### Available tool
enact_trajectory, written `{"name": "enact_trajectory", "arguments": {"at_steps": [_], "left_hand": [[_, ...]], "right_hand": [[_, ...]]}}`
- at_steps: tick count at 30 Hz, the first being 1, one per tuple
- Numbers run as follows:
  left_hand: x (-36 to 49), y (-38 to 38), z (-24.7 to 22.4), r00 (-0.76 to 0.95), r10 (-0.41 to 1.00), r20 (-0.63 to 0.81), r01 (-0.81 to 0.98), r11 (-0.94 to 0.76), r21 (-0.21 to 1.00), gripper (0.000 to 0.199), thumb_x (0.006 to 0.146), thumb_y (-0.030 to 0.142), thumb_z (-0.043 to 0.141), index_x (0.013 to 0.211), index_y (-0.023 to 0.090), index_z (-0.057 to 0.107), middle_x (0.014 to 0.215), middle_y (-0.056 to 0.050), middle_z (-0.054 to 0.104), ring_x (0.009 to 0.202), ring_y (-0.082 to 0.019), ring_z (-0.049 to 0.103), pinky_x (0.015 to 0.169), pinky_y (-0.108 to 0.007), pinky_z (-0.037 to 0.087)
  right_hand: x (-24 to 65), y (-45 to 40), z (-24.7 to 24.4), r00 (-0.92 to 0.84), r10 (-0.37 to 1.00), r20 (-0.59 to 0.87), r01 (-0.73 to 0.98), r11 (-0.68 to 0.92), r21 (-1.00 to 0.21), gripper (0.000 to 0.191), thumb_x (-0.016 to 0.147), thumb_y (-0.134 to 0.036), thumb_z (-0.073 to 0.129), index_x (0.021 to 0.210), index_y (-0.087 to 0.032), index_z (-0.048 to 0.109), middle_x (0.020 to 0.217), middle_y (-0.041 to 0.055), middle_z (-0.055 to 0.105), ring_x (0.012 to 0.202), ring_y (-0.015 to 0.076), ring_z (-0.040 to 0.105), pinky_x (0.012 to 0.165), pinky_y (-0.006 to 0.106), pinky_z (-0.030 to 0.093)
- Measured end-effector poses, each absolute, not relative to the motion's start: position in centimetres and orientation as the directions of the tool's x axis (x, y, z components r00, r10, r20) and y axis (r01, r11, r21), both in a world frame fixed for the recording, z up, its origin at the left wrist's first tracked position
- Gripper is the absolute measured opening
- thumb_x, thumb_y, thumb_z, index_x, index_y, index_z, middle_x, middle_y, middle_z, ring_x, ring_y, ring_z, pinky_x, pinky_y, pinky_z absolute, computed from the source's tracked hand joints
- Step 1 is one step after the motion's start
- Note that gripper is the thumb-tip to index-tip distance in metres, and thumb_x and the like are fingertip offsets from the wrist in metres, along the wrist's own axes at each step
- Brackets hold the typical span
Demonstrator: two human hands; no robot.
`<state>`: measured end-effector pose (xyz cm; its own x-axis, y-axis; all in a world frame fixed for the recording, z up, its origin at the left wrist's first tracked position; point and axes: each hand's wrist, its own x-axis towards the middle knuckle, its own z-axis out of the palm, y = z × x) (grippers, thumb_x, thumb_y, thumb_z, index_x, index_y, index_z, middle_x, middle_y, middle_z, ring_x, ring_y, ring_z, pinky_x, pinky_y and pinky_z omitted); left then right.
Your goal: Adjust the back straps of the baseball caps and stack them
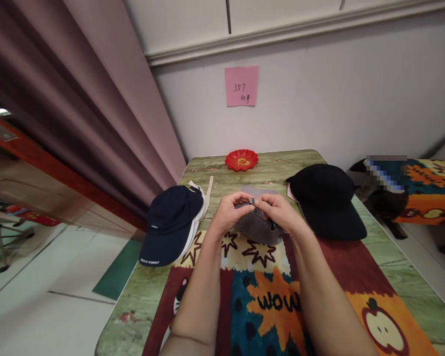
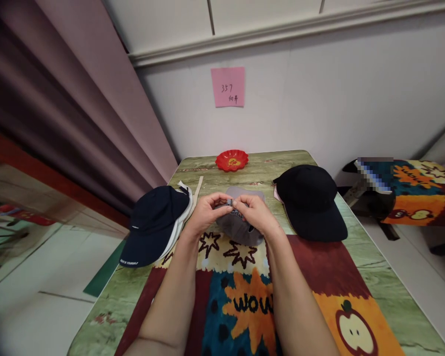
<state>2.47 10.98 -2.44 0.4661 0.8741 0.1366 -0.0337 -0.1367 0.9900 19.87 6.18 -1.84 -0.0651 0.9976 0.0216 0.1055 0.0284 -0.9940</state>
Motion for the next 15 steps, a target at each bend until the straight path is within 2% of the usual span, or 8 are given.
{"name": "enact_trajectory", "arguments": {"at_steps": [4,8,10,12,15], "left_hand": [[2.2,10.9,-2.2,0.448,0.886,0.121,0.006,-0.139,0.990,0.034,0.065,0.033,0.086,0.091,0.016,0.074,0.094,-0.007,0.075,0.089,-0.021,0.068,0.088,-0.034,0.051],[2.2,10.7,-1.4,0.292,0.929,0.227,0.133,-0.274,0.952,0.043,0.066,0.035,0.086,0.103,0.019,0.071,0.110,-0.008,0.072,0.104,-0.023,0.064,0.094,-0.034,0.048],[2.3,10.6,-1.3,0.211,0.939,0.273,0.174,-0.311,0.934,0.030,0.075,0.040,0.079,0.094,0.019,0.069,0.101,-0.006,0.071,0.100,-0.022,0.063,0.092,-0.033,0.047],[2.6,10.6,-1.6,0.199,0.936,0.291,0.205,-0.330,0.921,0.024,0.083,0.042,0.071,0.079,0.019,0.065,0.087,-0.005,0.068,0.092,-0.020,0.061,0.089,-0.032,0.046],[3.1,10.6,-2.2,0.241,0.940,0.242,0.189,-0.290,0.938,0.024,0.082,0.037,0.068,0.069,0.018,0.062,0.078,-0.003,0.063,0.083,-0.018,0.058,0.081,-0.030,0.045]], "right_hand": [[19.8,6.2,-2.1,-0.091,0.996,0.003,0.125,0.015,-0.992,0.038,0.080,-0.053,0.064,0.064,-0.020,0.054,0.058,-0.0042,0.049,0.051,0.0096,0.043,0.050,0.023,0.032],[19.4,6.5,-2.3,-0.039,0.999,0.015,0.113,0.019,-0.993,0.038,0.083,-0.053,0.062,0.066,-0.020,0.054,0.059,-0.0039,0.050,0.052,0.0103,0.045,0.052,0.024,0.034],[19.3,6.5,-2.3,-0.032,0.999,0.027,0.116,0.031,-0.993,0.036,0.084,-0.052,0.061,0.068,-0.020,0.056,0.060,-0.0038,0.051,0.052,0.0107,0.045,0.053,0.025,0.035],[19.3,6.5,-2.3,-0.051,0.997,0.053,0.132,0.059,-0.989,0.035,0.085,-0.051,0.060,0.069,-0.020,0.056,0.061,-0.0035,0.052,0.054,0.0111,0.046,0.054,0.025,0.036],[19.6,6.3,-2.2,-0.070,0.993,0.096,0.225,0.109,-0.968,0.035,0.088,-0.050,0.059,0.070,-0.020,0.058,0.062,-0.0027,0.054,0.057,0.0120,0.047,0.056,0.025,0.036]]}}
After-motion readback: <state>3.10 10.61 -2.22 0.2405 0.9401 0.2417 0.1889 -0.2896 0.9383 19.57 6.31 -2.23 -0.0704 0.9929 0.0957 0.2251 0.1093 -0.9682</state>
